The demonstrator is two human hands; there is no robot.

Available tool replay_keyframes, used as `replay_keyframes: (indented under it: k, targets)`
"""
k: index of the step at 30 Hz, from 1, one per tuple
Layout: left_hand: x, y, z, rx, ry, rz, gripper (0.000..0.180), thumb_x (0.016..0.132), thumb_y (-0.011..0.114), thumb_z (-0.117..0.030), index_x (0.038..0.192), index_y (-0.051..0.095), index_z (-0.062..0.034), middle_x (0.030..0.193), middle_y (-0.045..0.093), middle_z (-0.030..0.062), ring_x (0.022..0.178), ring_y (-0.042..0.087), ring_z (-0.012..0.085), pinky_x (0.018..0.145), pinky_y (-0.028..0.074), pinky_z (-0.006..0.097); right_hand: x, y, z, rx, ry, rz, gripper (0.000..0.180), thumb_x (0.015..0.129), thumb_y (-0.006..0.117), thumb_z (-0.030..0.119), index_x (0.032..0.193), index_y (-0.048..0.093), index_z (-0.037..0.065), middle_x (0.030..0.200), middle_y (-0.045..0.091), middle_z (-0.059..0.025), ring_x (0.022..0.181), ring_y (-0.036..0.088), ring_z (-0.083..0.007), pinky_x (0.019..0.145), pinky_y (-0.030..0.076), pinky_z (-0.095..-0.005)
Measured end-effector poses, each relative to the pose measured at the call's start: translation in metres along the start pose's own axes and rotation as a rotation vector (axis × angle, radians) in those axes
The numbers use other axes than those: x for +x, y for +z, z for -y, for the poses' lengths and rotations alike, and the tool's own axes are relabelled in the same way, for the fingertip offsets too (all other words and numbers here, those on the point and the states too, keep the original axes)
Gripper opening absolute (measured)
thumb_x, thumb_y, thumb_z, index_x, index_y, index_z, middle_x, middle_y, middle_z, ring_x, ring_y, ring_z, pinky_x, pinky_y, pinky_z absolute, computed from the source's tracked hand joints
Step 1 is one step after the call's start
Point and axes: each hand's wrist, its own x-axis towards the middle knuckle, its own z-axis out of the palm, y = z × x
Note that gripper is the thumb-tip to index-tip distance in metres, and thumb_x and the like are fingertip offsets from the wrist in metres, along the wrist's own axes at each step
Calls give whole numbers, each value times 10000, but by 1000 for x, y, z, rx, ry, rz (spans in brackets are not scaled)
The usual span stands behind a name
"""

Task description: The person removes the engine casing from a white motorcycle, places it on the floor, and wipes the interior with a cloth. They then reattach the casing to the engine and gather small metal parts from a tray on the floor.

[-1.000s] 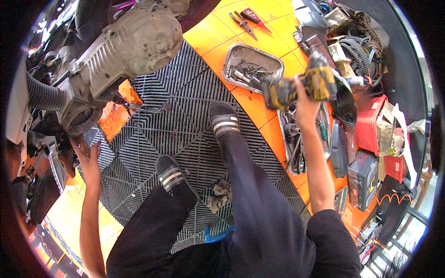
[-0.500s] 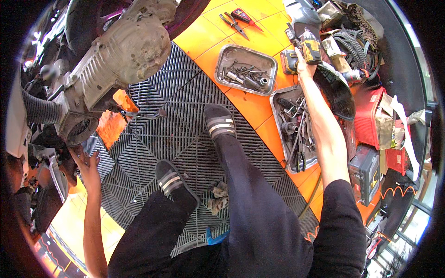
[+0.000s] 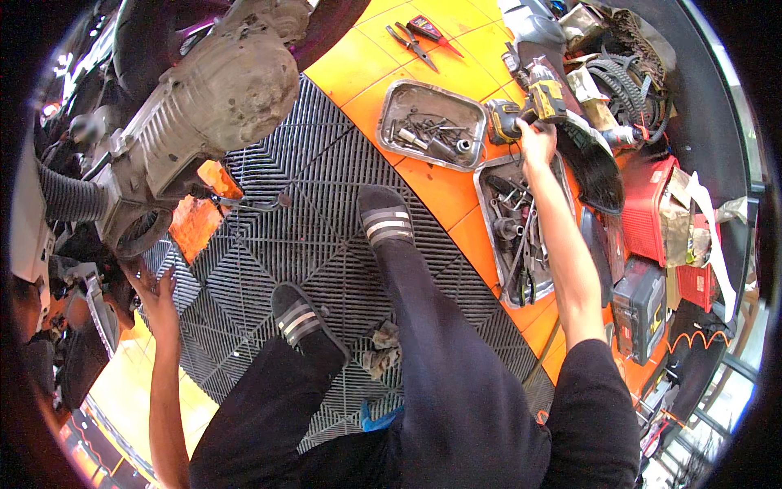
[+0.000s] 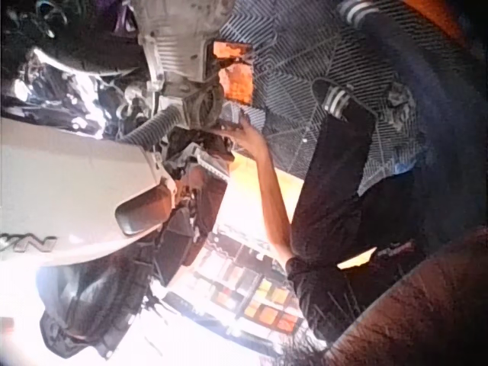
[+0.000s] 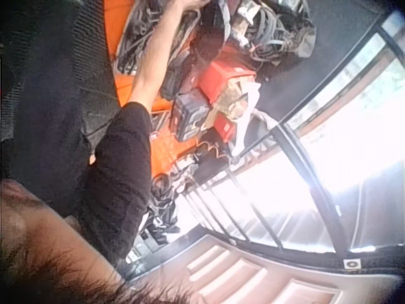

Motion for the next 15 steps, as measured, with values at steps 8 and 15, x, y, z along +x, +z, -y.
replay_keyframes:
  k: [8,15]
  targets:
    - [-15,6,-22,69,-3,-50,930,946,584,-36,1612,-45,-194,1609,223,213,1140,636,285,909,569,357,-151,55,97,-17,-694,694,162,845,698,112,976,726,22,910,667,-172,913,637,-372,827,508,-459]
    - [-15,4,-18,81,38,-31,921,956,592,-59,1609,-47,-170,1583,243,268,1169,628,292,895,579,339,-153,136,125,-581,-1240,666,253,846,603,110,1077,705,124,1155,636,-91,1165,582,-329,981,485,-501]
